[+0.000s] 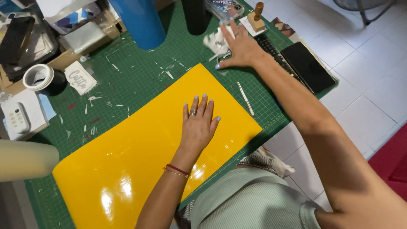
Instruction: Preparing vinyl cutouts by peeling backing and handling a large yellow vinyl sheet on a cutting mat.
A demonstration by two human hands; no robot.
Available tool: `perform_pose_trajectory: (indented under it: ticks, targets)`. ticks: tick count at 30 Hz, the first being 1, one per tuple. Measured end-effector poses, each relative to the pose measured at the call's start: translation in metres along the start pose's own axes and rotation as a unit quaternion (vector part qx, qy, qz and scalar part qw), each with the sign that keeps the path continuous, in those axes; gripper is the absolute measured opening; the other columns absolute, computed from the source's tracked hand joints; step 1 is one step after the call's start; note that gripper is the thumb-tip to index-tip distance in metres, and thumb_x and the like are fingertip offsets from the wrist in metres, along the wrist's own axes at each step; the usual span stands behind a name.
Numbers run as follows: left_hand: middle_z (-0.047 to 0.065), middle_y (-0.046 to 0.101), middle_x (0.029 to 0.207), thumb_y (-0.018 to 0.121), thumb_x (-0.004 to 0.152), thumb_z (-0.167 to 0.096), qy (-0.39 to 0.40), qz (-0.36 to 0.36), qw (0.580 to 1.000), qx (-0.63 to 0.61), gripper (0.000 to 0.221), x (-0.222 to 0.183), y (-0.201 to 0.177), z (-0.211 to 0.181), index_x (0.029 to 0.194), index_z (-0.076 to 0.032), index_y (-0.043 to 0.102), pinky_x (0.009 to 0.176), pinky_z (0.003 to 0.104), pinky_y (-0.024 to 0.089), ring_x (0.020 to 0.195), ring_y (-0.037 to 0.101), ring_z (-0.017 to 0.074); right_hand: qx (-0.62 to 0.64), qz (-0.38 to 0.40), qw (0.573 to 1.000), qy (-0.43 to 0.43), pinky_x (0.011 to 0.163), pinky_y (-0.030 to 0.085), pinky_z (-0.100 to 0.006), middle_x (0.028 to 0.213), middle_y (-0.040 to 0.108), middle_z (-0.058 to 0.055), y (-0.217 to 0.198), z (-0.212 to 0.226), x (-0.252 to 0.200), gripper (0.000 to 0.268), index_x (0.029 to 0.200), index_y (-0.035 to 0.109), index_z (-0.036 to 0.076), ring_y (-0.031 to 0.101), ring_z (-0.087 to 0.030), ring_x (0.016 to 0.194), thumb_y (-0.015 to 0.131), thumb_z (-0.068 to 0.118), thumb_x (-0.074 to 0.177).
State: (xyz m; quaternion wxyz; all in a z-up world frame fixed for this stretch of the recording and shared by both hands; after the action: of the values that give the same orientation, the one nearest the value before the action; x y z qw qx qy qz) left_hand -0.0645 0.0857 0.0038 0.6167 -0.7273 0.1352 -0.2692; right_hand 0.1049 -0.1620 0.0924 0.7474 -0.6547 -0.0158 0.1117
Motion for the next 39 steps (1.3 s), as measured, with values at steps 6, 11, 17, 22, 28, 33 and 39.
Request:
perform_pose_trajectory:
  ticks: [6,11,17,22,28,33,39]
  targets:
    - [0.012,0.046,0.170,0.049,0.111,-0.048,0.000,0.006,1.000,-0.004,0.059,-0.002,-0.002,-0.001,0.159,-0.014,0.053,0.125,0.065,0.027,0.159,0.038,0.0392,-0.096,0.005,0.995,-0.030,0.114,0.045,-0.067,0.182,-0.001,-0.020,0.032,-0.006,0.008,0.138,0.177,-0.004,0.021,0.013,-0.050,0.161,0.072,0.085,0.083]
    - [0.012,0.047,0.170,0.050,0.110,-0.048,-0.003,-0.004,1.000,-0.009,0.059,-0.001,0.001,-0.001,0.158,-0.014,0.054,0.125,0.066,0.027,0.158,0.039,0.0391,-0.106,-0.094,0.987,-0.070,0.095,0.055,-0.065,0.162,0.047,-0.031,0.050,-0.028,0.034,0.107,0.175,0.018,0.018,0.046,-0.054,0.138,0.071,0.070,0.098]
    - [0.013,0.048,0.169,0.049,0.110,-0.048,-0.003,0.006,1.000,-0.008,0.059,0.000,-0.004,-0.002,0.157,-0.013,0.054,0.125,0.066,0.028,0.158,0.040,0.0398,-0.143,-0.278,0.944,-0.108,0.059,0.059,-0.051,0.120,0.067,-0.031,0.079,-0.057,0.071,0.067,0.154,0.046,0.011,0.066,-0.041,0.095,0.081,0.026,0.098]
    - [0.013,0.046,0.170,0.048,0.111,-0.049,-0.010,0.022,0.999,-0.021,0.059,0.001,-0.004,-0.002,0.158,-0.014,0.053,0.127,0.065,0.024,0.159,0.037,0.0402,-0.186,-0.270,0.939,-0.105,0.062,0.058,-0.055,0.095,0.074,-0.024,0.075,-0.066,0.088,0.051,0.150,0.057,0.014,0.067,-0.045,0.091,0.072,0.003,0.103]
    - [0.013,0.044,0.171,0.046,0.111,-0.049,-0.009,0.030,0.999,-0.015,0.060,0.001,-0.002,-0.002,0.160,-0.014,0.051,0.127,0.065,0.024,0.160,0.036,0.0398,-0.271,-0.309,0.909,-0.065,0.067,0.062,-0.062,0.107,0.079,-0.023,0.053,-0.071,0.087,0.068,0.151,0.058,0.016,0.069,-0.043,0.095,0.084,0.000,0.091]
    - [0.013,0.045,0.171,0.046,0.111,-0.049,-0.004,0.014,1.000,-0.012,0.060,0.000,-0.002,-0.002,0.159,-0.014,0.052,0.126,0.065,0.025,0.159,0.037,0.0399,-0.316,-0.266,0.910,-0.029,0.079,0.059,-0.054,0.121,0.066,-0.017,0.052,-0.062,0.081,0.058,0.149,0.059,0.021,0.063,-0.038,0.110,0.081,0.022,0.095]
    - [0.013,0.046,0.170,0.047,0.111,-0.049,-0.004,0.010,1.000,-0.011,0.059,0.000,0.001,-0.001,0.158,-0.014,0.053,0.126,0.065,0.025,0.159,0.038,0.0399,-0.301,-0.148,0.941,0.031,0.102,0.051,-0.057,0.152,0.057,-0.025,0.053,-0.046,0.077,0.068,0.162,0.044,0.024,0.054,-0.043,0.134,0.073,0.029,0.100]
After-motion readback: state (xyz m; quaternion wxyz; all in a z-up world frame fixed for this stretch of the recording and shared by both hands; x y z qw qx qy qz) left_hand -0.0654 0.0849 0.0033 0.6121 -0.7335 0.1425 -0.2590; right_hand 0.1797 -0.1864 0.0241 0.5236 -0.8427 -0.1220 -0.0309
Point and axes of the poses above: each hand's wrist, its own x-axis towards the middle knuckle, its own y-axis out of the palm, z = x × y, the point moved 1 cm from there along x, towards the middle knuckle
